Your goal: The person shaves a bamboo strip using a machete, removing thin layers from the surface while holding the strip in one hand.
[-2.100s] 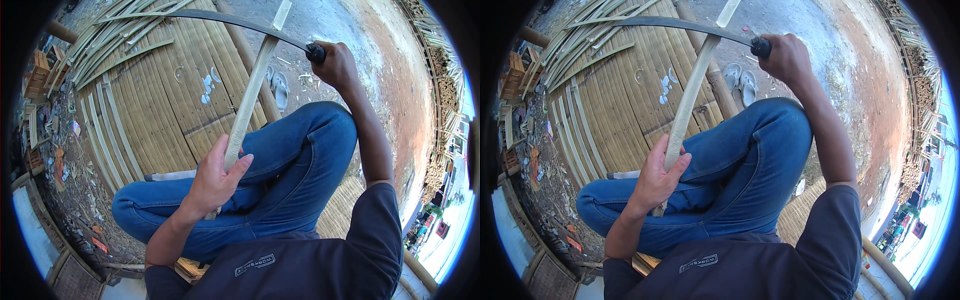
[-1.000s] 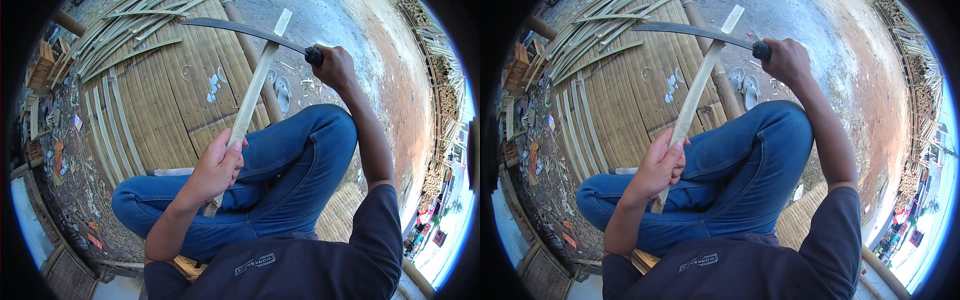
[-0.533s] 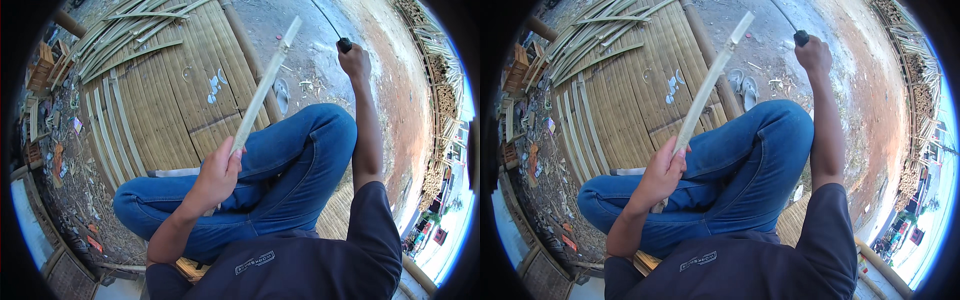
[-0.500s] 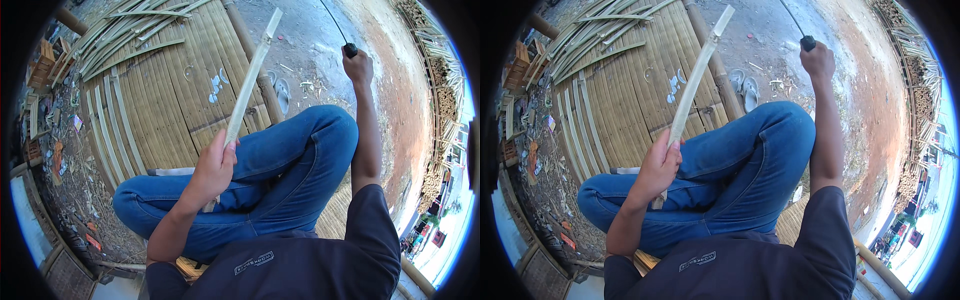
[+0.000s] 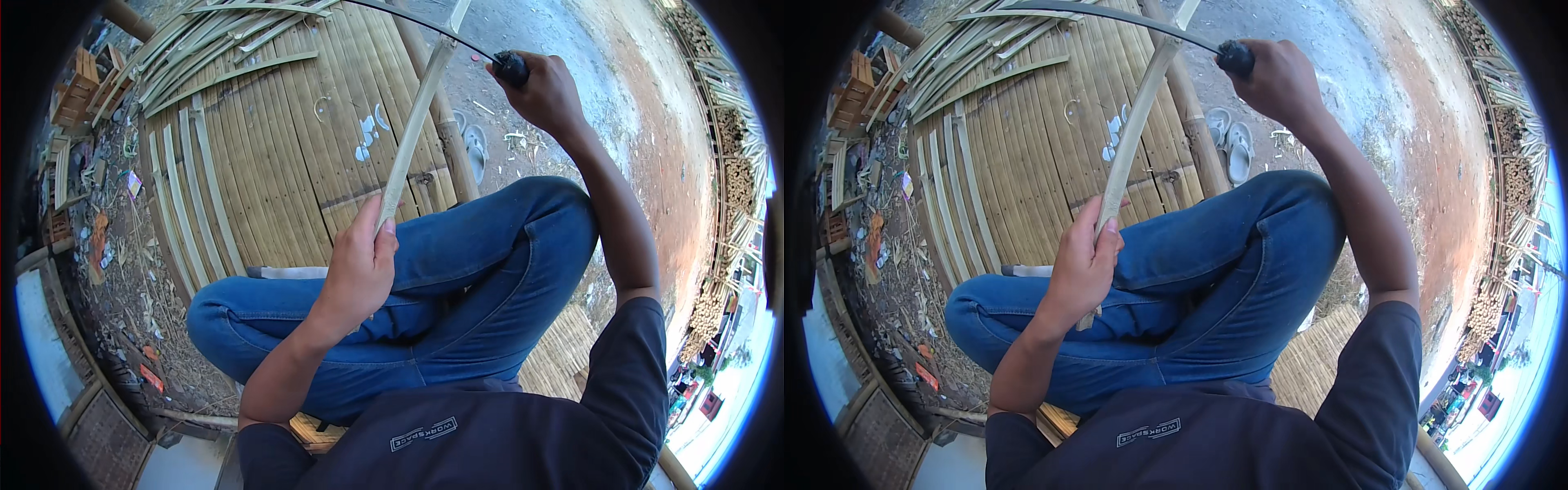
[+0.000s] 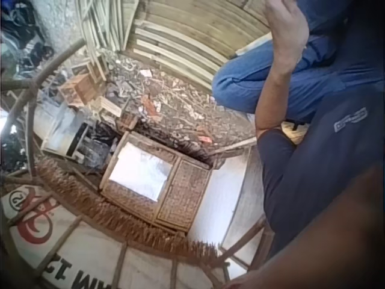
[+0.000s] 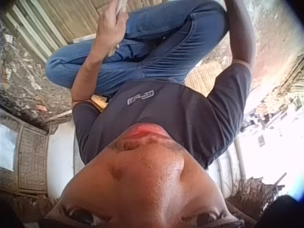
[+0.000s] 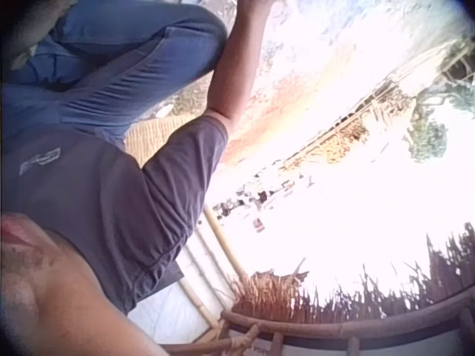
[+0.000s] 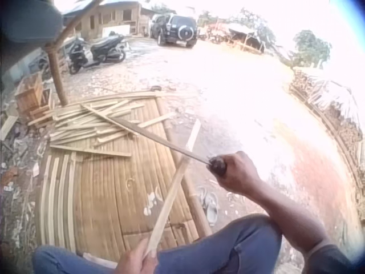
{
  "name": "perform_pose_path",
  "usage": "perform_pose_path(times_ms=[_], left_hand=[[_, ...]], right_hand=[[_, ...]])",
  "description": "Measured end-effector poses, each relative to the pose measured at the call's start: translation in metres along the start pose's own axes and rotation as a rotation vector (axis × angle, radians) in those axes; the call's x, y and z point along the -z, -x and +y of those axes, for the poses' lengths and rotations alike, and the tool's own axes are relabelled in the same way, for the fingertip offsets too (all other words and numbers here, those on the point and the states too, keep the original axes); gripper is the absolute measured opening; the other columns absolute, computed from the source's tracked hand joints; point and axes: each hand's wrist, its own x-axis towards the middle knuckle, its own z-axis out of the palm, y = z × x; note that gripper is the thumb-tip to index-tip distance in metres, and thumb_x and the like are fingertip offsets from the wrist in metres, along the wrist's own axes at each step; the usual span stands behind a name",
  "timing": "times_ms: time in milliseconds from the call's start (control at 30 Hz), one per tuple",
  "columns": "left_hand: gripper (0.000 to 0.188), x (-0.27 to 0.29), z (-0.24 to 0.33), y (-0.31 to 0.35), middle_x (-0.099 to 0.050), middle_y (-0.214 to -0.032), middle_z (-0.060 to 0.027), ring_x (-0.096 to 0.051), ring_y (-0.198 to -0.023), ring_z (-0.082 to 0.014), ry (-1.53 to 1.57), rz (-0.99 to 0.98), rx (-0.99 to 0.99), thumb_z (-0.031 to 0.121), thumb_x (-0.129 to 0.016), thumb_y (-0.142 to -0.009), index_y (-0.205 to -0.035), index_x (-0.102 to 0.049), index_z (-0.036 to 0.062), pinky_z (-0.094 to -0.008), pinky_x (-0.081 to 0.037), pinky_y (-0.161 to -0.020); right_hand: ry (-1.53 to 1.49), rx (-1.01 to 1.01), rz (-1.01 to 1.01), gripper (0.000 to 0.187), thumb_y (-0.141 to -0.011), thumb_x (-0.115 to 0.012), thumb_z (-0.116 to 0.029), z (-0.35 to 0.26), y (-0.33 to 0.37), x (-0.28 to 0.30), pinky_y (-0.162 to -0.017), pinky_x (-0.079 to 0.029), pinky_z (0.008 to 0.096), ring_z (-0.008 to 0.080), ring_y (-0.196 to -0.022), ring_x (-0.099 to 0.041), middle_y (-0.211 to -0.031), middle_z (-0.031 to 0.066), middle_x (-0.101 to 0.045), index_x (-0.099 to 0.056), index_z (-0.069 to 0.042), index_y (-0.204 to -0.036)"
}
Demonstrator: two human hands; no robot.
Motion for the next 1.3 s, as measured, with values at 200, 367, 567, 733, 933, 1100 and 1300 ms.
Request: perform_pose_path(times_ms=[200, 367, 567, 733, 933, 1100, 1300], left_hand=[[0.026, -0.003, 0.001, 0.010, -0.045, -0.069, 0.0021, -0.041, -0.057, -0.0040, 0.069, -0.055, -0.032, 0.012, -0.041, -0.105, -0.124, -0.053, 0.0005, -0.0227, -0.035, -0.051], [0.023, -0.008, 0.002, 0.009, -0.050, -0.066, -0.0029, -0.048, -0.055, -0.0088, -0.012, -0.023, -0.079, 0.011, -0.043, -0.104, -0.121, -0.053, -0.0013, -0.0283, -0.038, -0.050], [0.027, -0.014, -0.011, 0.017, -0.054, -0.068, -0.0220, -0.060, -0.060, -0.0360, -0.293, 0.036, -0.240, 0.007, -0.045, -0.101, -0.126, -0.050, -0.0035, -0.0439, -0.043, -0.057], [0.030, -0.006, -0.002, 0.003, -0.056, -0.071, -0.0232, -0.061, -0.063, -0.0382, -0.295, 0.081, -0.140, 0.007, -0.045, -0.101, -0.128, -0.050, -0.0041, -0.0448, -0.044, -0.060], [0.029, -0.010, -0.008, 0.000, -0.054, -0.069, -0.0204, -0.059, -0.060, -0.0340, -0.298, 0.139, -0.196, 0.008, -0.046, -0.101, -0.127, -0.051, -0.0036, -0.0430, -0.045, -0.060], [0.025, -0.007, -0.005, -0.001, -0.052, -0.064, -0.0147, -0.055, -0.056, -0.0243, -0.251, 0.113, -0.184, 0.012, -0.048, -0.102, -0.121, -0.054, -0.0026, -0.0382, -0.043, -0.056], [0.017, -0.001, -0.005, 0.004, -0.053, -0.063, -0.0074, -0.054, -0.056, -0.0163, -0.138, -0.060, -0.092, 0.012, -0.048, -0.102, -0.109, -0.056, -0.0007, -0.0333, -0.043, -0.054]], right_hand=[[0.055, -0.021, 0.012, 0.018, -0.077, -0.068, -0.020, 0.007, 0.006, -0.005, -0.068, -0.055, 0.0482, 0.0384, -0.071, -0.067, -0.073, 0.0173, -0.069, -0.074, -0.014, -0.093], [0.163, 0.015, 0.079, 0.017, -0.076, -0.068, -0.020, 0.012, 0.007, 0.001, -0.066, -0.054, 0.0485, 0.0380, -0.070, -0.067, -0.072, 0.0183, -0.068, -0.074, -0.014, -0.091], [0.344, -0.308, 0.133, 0.028, -0.083, -0.068, -0.038, 0.069, -0.003, 0.008, -0.070, -0.056, 0.0479, 0.0376, -0.076, -0.070, -0.078, 0.0189, -0.070, -0.075, -0.014, -0.095], [0.046, -0.360, 0.135, 0.034, -0.086, -0.070, -0.044, 0.061, 0.020, 0.010, -0.068, -0.053, 0.0455, 0.0376, -0.075, -0.069, -0.076, 0.0187, -0.070, -0.075, -0.011, -0.092], [-0.072, -0.156, 0.058, 0.036, -0.087, -0.071, -0.043, 0.026, 0.015, 0.006, -0.063, -0.051, 0.0448, 0.0380, -0.067, -0.066, -0.070, 0.0188, -0.067, -0.074, -0.007, -0.090], [-0.052, -0.134, -0.035, 0.034, -0.088, -0.069, -0.043, 0.027, 0.020, 0.003, -0.062, -0.052, 0.0460, 0.0374, -0.066, -0.067, -0.070, 0.0177, -0.068, -0.074, -0.009, -0.088], [0.052, -0.127, -0.024, 0.024, -0.084, -0.071, -0.035, 0.047, 0.019, -0.001, -0.065, -0.053, 0.0473, 0.0375, -0.070, -0.068, -0.073, 0.0174, -0.069, -0.075, -0.012, -0.090]])
